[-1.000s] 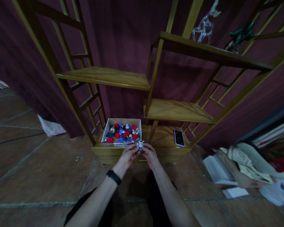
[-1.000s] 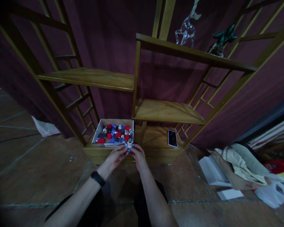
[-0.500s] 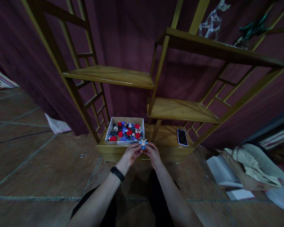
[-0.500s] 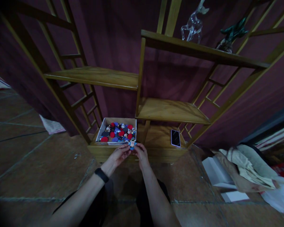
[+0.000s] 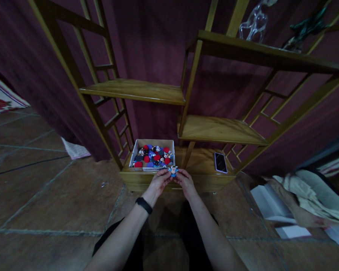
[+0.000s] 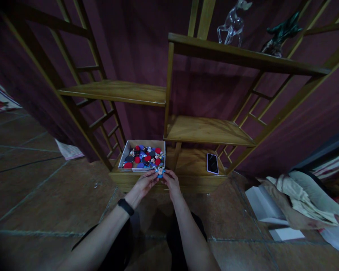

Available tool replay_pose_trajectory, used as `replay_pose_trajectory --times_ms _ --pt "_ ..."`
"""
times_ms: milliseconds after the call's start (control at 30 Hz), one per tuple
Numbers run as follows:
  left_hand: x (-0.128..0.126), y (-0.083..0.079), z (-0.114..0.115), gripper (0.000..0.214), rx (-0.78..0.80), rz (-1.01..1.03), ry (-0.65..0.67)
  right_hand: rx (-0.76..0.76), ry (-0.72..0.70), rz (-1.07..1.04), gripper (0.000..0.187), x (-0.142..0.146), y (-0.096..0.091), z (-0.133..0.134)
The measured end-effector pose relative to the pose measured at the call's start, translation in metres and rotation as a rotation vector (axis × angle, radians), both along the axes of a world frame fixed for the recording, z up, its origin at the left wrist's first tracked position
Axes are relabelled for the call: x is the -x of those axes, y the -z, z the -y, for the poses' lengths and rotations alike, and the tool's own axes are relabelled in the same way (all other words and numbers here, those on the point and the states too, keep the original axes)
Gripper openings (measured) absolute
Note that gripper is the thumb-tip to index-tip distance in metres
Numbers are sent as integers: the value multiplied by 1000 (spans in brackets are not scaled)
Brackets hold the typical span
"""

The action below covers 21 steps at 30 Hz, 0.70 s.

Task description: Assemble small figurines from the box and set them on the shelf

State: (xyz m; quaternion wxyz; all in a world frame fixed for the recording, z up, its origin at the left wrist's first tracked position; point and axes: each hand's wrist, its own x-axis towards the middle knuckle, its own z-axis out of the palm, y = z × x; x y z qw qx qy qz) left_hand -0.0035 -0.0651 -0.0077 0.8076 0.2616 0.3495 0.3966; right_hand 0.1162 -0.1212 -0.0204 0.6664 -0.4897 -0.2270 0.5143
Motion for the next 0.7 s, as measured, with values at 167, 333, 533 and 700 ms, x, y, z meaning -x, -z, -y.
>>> replay_pose_trajectory --times_ms 167,333,533,700 --pt "-1 1 2 16 -24 -7 11 2 28 -11 27 1 -1 0" --pt "-2 -2 5 17 -20 -37 -20 -5 76 25 29 2 -1 -2" --pt "-2 -7 7 18 -50 -61 8 -16 54 23 30 2 -5 0" --pt "-1 -6 7 21 -67 -153 31 -11 37 5 27 4 -8 1"
